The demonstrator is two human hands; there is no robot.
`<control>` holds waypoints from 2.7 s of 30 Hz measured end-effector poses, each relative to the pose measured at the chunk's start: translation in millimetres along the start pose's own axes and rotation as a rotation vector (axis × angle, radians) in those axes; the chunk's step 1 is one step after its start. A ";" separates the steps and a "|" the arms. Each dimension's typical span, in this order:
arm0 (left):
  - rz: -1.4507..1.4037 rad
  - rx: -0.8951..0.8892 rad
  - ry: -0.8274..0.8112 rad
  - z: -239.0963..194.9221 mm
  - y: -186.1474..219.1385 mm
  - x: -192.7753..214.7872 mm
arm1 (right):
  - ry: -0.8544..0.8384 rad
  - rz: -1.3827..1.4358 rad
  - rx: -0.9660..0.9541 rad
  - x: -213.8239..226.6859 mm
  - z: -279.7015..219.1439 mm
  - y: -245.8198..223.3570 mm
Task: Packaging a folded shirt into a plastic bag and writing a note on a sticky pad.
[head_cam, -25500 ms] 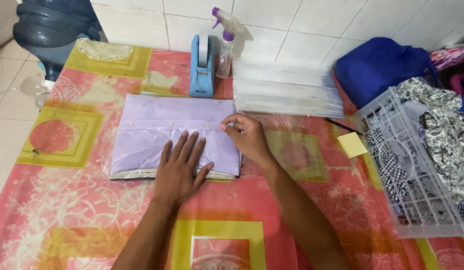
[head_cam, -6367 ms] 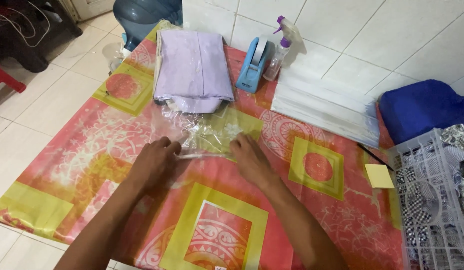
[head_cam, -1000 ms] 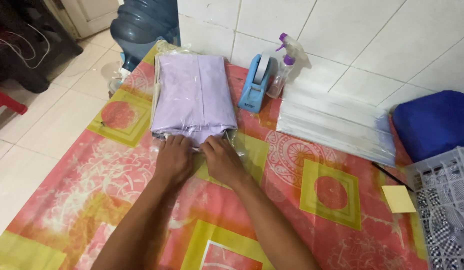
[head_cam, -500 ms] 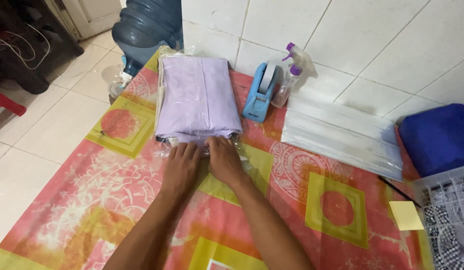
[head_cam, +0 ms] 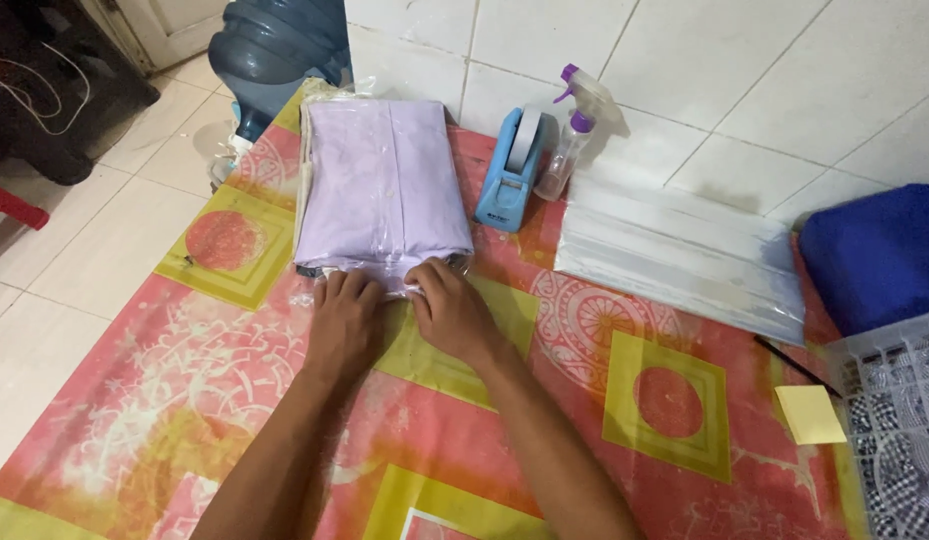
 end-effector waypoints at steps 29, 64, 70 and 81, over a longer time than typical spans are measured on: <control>0.018 0.090 0.066 -2.4 7.6 7.9 | 0.058 -0.489 0.189 -49.1 -19.1 1.0; 0.018 0.028 0.181 1.3 10.9 14.4 | 0.772 -0.142 -0.560 72.1 -4.6 138.3; 0.028 0.019 0.233 6.5 10.6 16.2 | 0.532 0.039 -1.068 85.2 30.7 189.6; -0.041 0.052 0.189 6.4 7.2 14.3 | 0.791 0.477 -1.048 72.6 56.2 167.9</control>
Point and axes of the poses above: each hand's wrist, its own z-axis towards the middle knuckle, its own x-axis out of the back of the hand, y = z × x, the point moved 5 cm from there along z, towards the middle knuckle
